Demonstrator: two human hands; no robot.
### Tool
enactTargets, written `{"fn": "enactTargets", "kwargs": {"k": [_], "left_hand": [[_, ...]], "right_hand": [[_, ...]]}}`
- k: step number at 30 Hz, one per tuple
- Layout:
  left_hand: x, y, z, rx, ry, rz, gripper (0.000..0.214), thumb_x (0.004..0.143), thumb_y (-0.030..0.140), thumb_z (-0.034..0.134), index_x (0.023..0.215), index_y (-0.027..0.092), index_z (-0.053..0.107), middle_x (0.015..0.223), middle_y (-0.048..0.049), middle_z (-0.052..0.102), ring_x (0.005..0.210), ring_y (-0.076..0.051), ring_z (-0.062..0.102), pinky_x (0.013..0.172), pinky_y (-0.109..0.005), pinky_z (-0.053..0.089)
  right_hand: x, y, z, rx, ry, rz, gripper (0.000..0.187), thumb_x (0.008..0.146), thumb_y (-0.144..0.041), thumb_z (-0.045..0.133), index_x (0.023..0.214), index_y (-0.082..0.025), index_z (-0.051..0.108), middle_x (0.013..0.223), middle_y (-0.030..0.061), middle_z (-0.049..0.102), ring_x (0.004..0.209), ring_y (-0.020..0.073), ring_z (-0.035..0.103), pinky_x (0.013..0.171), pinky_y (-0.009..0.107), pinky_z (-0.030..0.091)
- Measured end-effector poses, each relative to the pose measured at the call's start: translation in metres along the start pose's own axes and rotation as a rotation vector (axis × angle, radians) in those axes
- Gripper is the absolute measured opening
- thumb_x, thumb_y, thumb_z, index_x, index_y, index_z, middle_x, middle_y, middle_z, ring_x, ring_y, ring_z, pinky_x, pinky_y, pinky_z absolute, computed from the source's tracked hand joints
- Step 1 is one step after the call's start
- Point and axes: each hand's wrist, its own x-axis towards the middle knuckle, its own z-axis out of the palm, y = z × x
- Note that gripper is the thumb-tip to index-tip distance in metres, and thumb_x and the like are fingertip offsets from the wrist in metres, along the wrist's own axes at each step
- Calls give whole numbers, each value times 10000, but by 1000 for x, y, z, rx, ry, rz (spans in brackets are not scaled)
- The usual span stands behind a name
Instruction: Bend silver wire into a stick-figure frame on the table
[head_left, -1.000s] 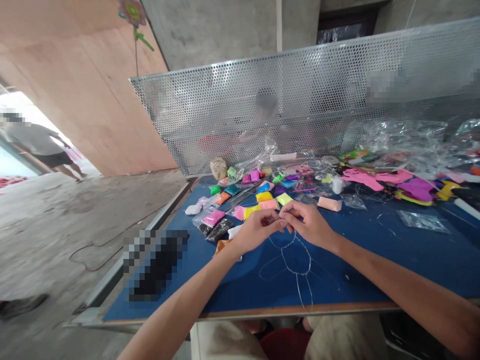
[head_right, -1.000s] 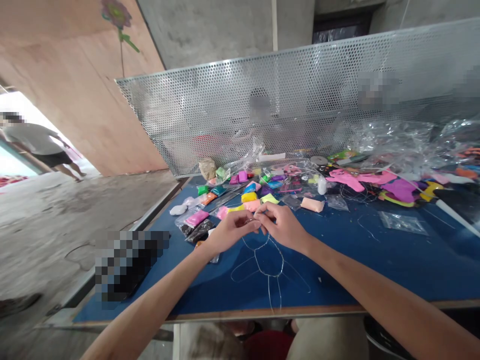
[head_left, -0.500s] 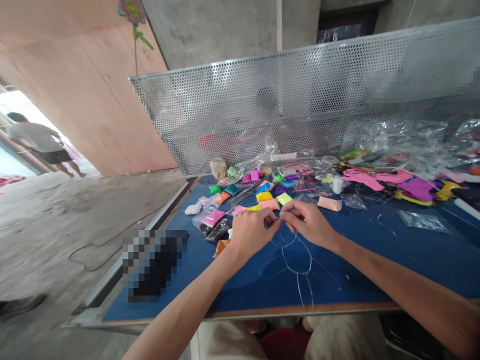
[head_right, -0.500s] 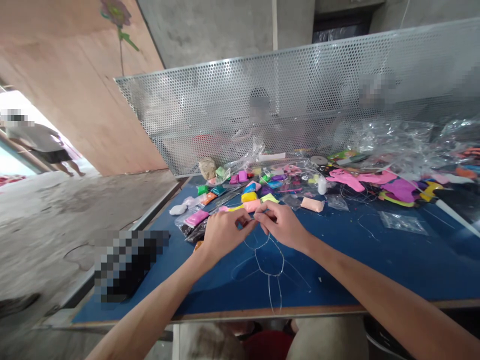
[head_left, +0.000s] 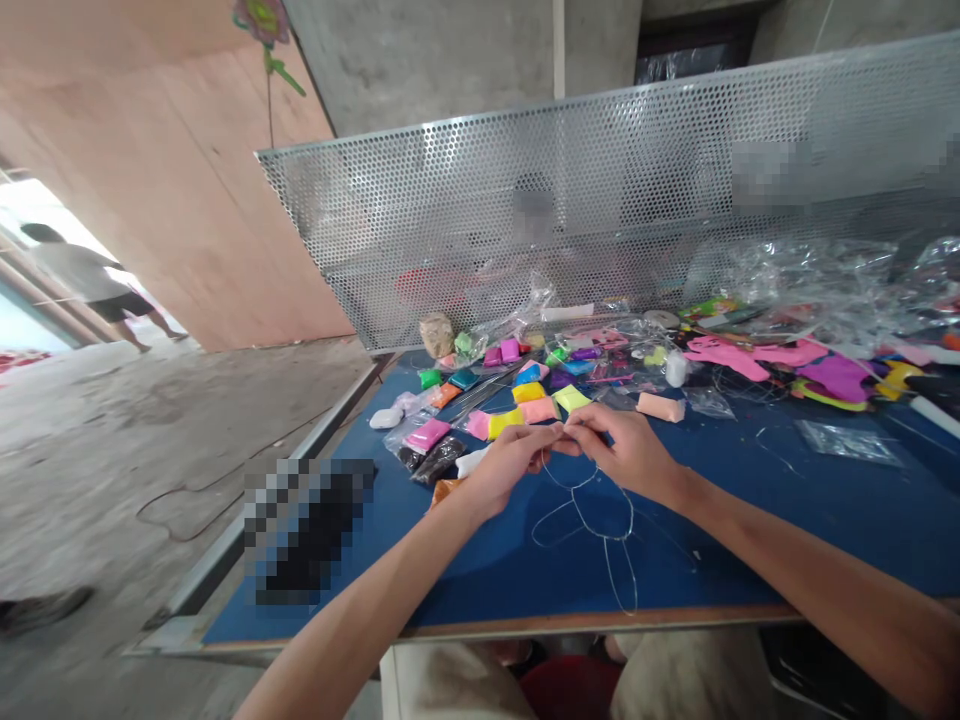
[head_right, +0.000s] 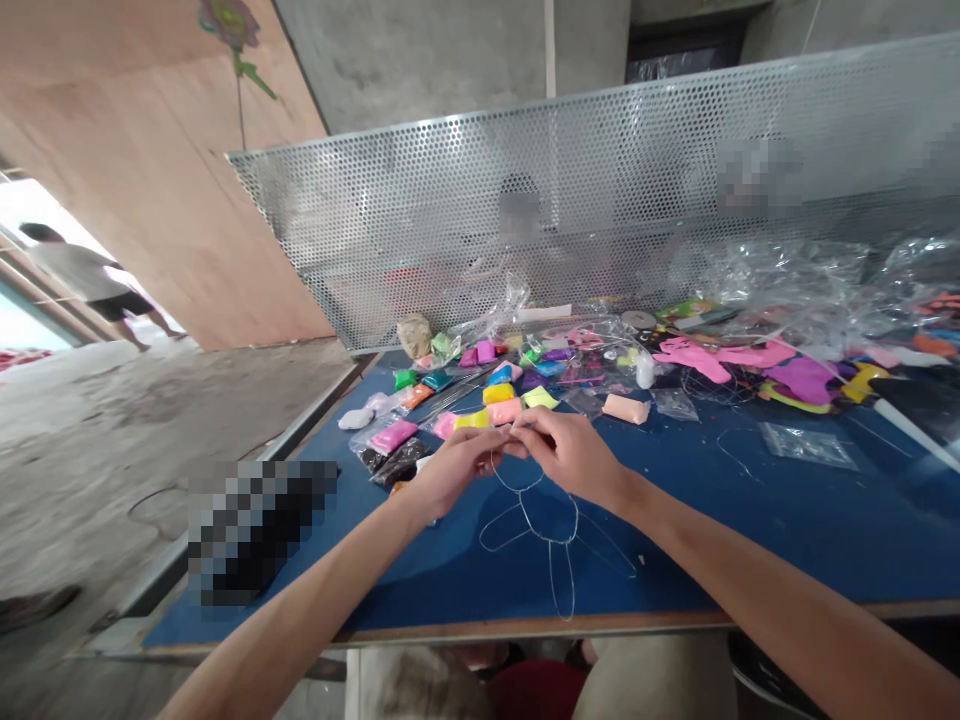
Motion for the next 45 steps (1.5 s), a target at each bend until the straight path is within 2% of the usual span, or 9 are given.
{"fn": "enactTargets", "kwargs": {"k": [8,12,16,21,25,29,33,38,45], "left_hand": [[3,-9,12,58,257,237,390,817,494,686,1007,164,770,811,-56,722,617,-123,546,537,-246,390],[-4,-11,11,360,392,525,244,860,418,663,946,225,786,890,-51,760,761,-195,666,707,-326,515],[-12,-6,7,504,372,697,191,879,381,648,933,260,786,981,-54,764,911,-231,691,868,-378,521],[-5,-5,10,129,168,449,433,960,509,460,1100,194,722,940,-80,733,738,-174,611,716,-317,491],[1,-4,11,-301,33,217,503,959,573,398,917,165,688,896,-78,678,721,-149,552,690,-288,448],[-3,4,9,-495,-149,19,588,903,675,403,821,153,661,760,-77,623,651,-150,540,677,-305,441],[-6,7,9,-526,-207,1,667,884,733,349,800,149,662,704,-76,593,639,-154,535,681,-313,437],[-6,1,9,-456,-245,-64,375,843,517,632,742,156,629,698,-40,569,630,-123,521,659,-278,414],[-2,-1,3,-302,-239,19,286,757,409,721,771,127,676,676,-45,571,638,-123,513,632,-250,390]], "right_hand": [[4,1,4,206,12,174,229,964,-428,495,944,-217,583,549,-37,586,482,130,538,517,253,400],[6,-1,5,382,-23,245,263,943,-475,524,944,-214,555,540,-43,562,454,120,487,479,248,375],[7,-3,0,470,-75,220,286,930,-500,540,941,-214,543,542,-45,548,459,119,481,490,252,387],[8,-2,-5,381,20,162,257,946,-472,523,959,-219,562,551,-47,530,481,121,484,508,254,380],[8,-1,-8,369,22,142,240,960,-453,505,947,-220,563,555,-47,523,486,120,480,509,255,367],[9,1,-11,417,-19,129,221,954,-435,527,944,-219,571,559,-47,519,491,120,486,504,255,361],[7,4,-11,464,-20,122,219,943,-433,548,917,-217,581,548,-50,510,480,117,482,497,253,368],[4,0,-11,418,-102,75,180,931,-386,578,892,-214,614,630,-22,607,506,117,522,525,253,416],[5,-7,-14,290,-138,31,202,953,-363,544,896,-195,641,597,-27,599,498,107,524,515,229,404]]}}
